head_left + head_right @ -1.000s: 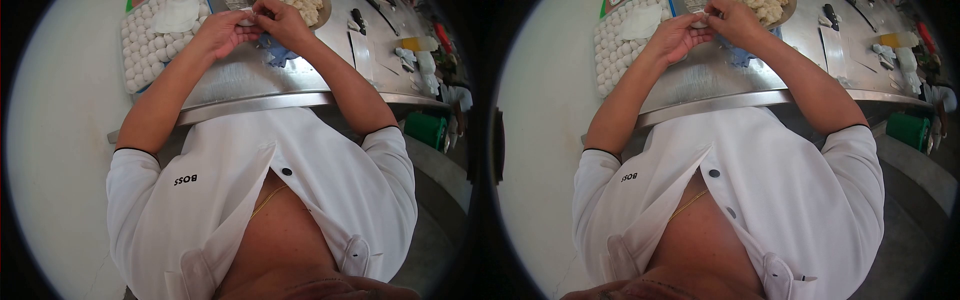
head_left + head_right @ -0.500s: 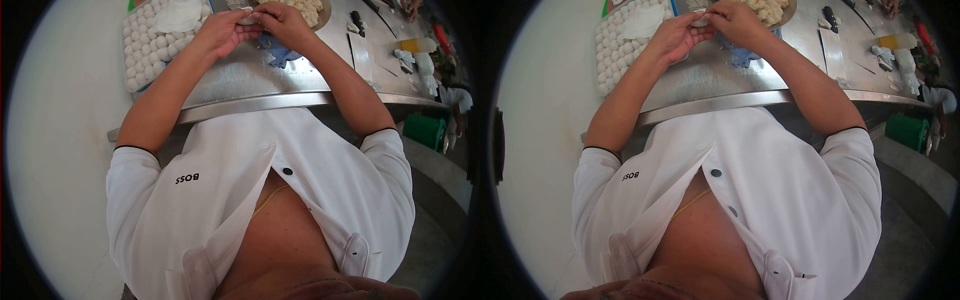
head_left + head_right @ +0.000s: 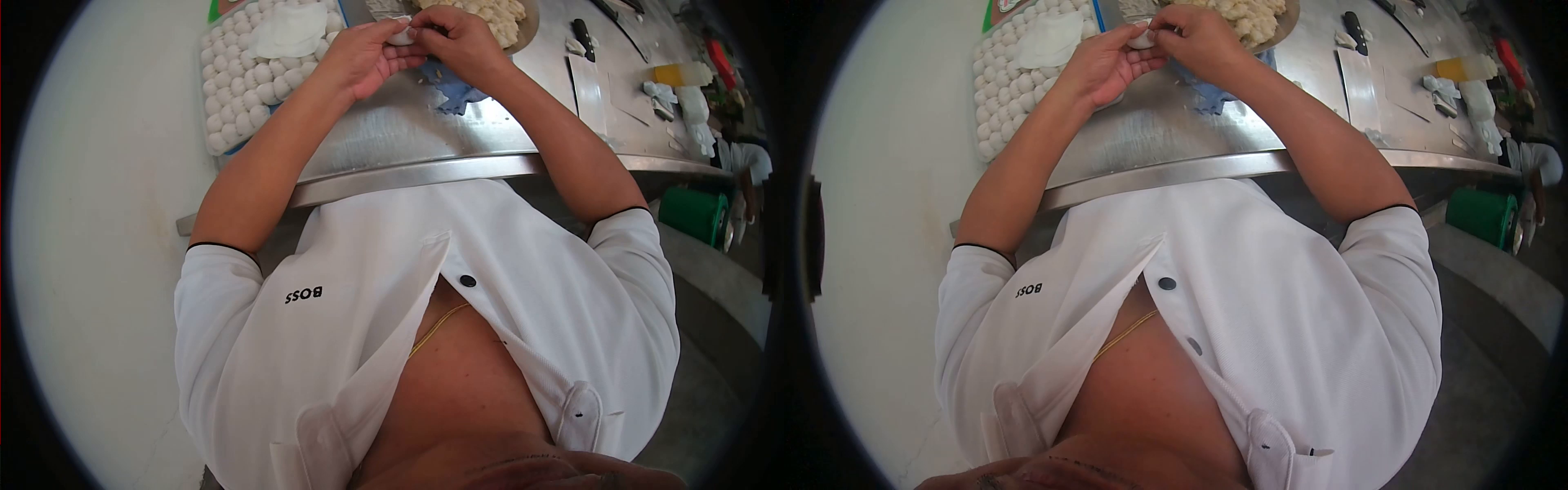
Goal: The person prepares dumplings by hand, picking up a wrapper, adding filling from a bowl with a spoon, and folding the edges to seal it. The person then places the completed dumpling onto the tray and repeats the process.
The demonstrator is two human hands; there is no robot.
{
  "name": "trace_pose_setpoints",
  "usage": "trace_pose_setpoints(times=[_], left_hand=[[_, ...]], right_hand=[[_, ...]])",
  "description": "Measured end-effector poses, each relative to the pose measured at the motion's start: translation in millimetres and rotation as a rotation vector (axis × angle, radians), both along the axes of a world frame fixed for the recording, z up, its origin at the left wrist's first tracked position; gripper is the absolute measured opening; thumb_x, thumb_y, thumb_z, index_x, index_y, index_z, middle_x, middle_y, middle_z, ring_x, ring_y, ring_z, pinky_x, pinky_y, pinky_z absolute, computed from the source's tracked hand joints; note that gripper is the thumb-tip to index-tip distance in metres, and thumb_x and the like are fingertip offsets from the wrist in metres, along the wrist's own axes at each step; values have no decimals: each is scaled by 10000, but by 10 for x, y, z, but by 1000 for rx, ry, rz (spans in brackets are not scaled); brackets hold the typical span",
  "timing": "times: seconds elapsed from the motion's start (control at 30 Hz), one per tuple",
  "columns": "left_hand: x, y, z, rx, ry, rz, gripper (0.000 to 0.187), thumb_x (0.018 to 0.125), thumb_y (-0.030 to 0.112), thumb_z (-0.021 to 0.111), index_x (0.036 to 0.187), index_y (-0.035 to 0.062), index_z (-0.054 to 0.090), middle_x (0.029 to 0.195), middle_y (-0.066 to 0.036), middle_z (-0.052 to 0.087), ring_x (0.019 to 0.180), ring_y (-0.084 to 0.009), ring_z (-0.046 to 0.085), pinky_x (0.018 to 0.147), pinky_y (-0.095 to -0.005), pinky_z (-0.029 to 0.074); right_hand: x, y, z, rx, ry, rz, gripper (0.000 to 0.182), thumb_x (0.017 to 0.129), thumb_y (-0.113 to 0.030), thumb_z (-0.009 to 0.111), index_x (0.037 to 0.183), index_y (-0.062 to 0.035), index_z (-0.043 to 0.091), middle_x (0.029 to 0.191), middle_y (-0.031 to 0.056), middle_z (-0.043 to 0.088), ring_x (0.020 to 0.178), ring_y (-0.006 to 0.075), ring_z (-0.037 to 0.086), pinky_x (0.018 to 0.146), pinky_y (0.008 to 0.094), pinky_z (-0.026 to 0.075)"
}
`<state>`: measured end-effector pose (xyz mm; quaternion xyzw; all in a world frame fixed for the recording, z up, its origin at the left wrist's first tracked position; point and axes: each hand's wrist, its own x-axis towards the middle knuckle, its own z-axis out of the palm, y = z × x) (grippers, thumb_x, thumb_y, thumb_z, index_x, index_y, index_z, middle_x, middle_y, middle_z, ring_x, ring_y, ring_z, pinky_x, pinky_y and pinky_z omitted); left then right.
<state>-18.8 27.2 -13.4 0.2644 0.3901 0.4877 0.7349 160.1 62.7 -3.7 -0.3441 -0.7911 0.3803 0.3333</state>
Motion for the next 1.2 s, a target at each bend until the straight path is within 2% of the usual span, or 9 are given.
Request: trace_pose_setpoints(times=[0.23,0.33,0.4,0.5,0.6,0.93,1.03,1.1,1.2], left_hand=[[-18,0,20,19,-15,-31,238,945,144,595,1099,-38,596,1060,-132,631,962,-258,651,884,-384,545],[0,-3,13,40,13,-36,235,943,137,598,1092,-45,609,1064,-144,642,964,-266,660,883,-384,548],[-3,-3,15,44,17,-38,232,942,131,598,1089,-48,614,1067,-148,646,962,-268,663,882,-386,549],[-3,-6,13,50,27,-30,225,942,123,597,1084,-50,620,1068,-151,649,956,-268,666,883,-389,551],[9,-15,29,56,60,-17,224,943,122,596,1083,-52,618,1065,-148,649,951,-264,667,883,-391,552],[18,-10,7,25,85,24,268,951,105,572,1136,-89,560,1054,-168,642,943,-288,675,865,-391,557],[50,-40,93,29,129,61,258,956,104,563,1120,-94,551,1062,-178,639,952,-295,676,855,-387,560],[34,-31,75,30,141,57,250,958,106,561,1112,-91,549,1065,-181,639,949,-293,676,853,-387,560],[31,-38,66,56,158,45,241,960,110,559,1101,-85,545,1068,-182,638,943,-291,676,850,-389,560]], right_hand=[[-7,0,57,-79,-20,-16,100,831,-56,575,860,14,640,767,127,621,725,205,610,659,329,484],[20,-13,20,-74,45,-42,88,847,-50,583,856,22,633,760,98,618,710,176,591,649,321,481],[9,4,-41,-150,146,4,70,880,-56,592,885,6,625,748,44,602,693,118,556,611,284,466],[-1,0,-46,-320,182,-6,56,905,-67,594,926,-21,616,754,3,583,682,75,530,578,245,445],[15,-20,36,-329,117,-25,59,910,-84,600,944,-36,611,760,-6,576,672,60,522,556,226,428],[16,64,-131,-243,204,27,123,910,-98,595,975,0,631,825,22,627,729,79,560,639,241,476],[37,128,-189,-434,297,7,122,906,-105,601,974,-11,640,799,22,621,687,80,556,609,237,464],[66,167,-160,-795,354,15,119,903,-116,605,971,-30,649,755,14,607,625,78,537,565,230,437],[82,154,-125,-812,290,-20,108,902,-127,607,948,-43,657,704,-1,582,579,77,512,529,220,408]])
